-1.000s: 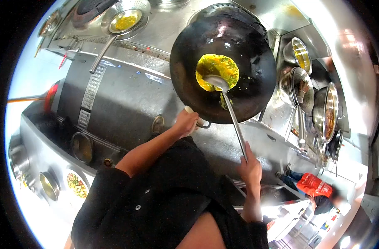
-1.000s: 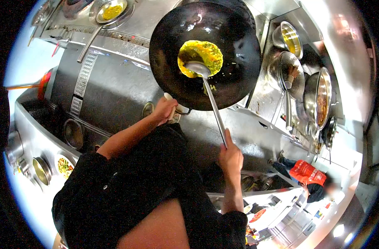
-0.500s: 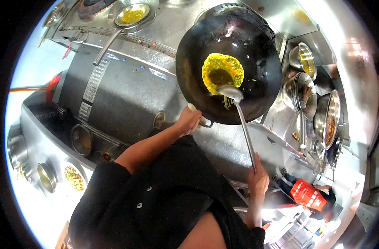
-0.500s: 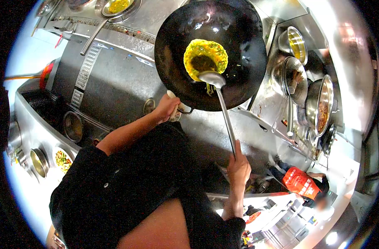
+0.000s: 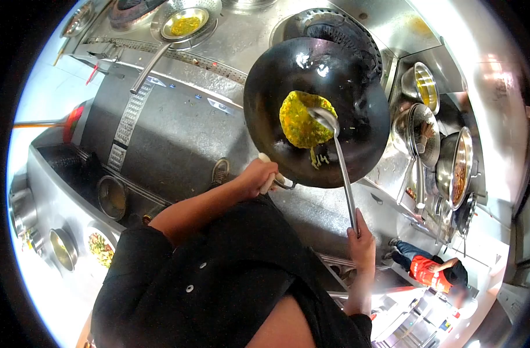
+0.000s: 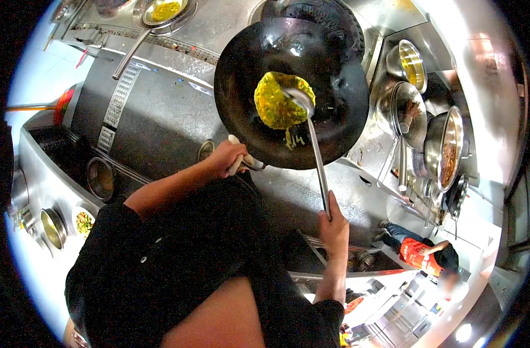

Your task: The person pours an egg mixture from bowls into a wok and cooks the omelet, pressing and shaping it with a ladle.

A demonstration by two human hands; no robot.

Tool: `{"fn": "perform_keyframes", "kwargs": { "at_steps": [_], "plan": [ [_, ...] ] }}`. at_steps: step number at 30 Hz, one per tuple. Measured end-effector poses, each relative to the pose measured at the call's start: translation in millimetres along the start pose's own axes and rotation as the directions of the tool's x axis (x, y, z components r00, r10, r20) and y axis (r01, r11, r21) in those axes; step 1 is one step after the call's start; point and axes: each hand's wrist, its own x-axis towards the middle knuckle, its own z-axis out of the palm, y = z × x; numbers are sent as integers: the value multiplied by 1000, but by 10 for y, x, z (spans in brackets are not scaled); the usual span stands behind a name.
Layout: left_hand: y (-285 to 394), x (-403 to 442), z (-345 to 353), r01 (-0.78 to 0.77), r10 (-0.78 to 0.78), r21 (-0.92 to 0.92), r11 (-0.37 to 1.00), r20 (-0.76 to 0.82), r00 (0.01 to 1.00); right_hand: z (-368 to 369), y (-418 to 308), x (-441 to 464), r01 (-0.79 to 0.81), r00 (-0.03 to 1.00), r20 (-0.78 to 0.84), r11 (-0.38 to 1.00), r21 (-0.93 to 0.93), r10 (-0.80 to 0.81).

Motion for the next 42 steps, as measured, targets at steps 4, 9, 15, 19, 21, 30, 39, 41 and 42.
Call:
{"fn": "perform_keyframes", "kwargs": {
  "at_steps": [4, 9, 15, 19, 21, 30, 39, 41, 42],
  "plan": [
    [59, -104, 58, 37, -37, 15, 999, -30, 999, -60, -25, 107, 83, 996, 17, 994, -66, -83],
    [33, -115, 77, -12, 13, 13, 1000, -68, 998, 213, -225, 457, -47, 997, -62, 981, -187, 36],
    [20, -81, 31, -1, 2, 12, 1000, -25, 1000, 83, -240, 389, 60, 992, -102, 993, -100, -70],
    [-19, -25, 17, -21, 21, -7, 1000, -7, 1000, -13, -106, 334, 186, 981, -55, 982, -40, -188],
    [-17, -37, 14, -32, 33, -18, 999, 8, 999, 114, 58, 451, 321, 943, -68, 945, -67, -325],
    [-3, -67, 14, -8, 9, 32, 999, -26, 1000, 189, -190, 505, -102, 995, 45, 947, 305, 93],
    [14, -109, 50, 2, -3, -74, 997, -17, 1000, 115, -188, 364, -213, 973, 190, 832, 512, 132],
    [28, -97, 38, 44, -44, -79, 996, 0, 999, 144, -165, 347, -196, 977, 175, 845, 498, 124],
    [31, -96, 37, 64, -64, -83, 994, 9, 998, 151, -175, 332, -189, 978, 166, 864, 466, 124]
  ]
}}
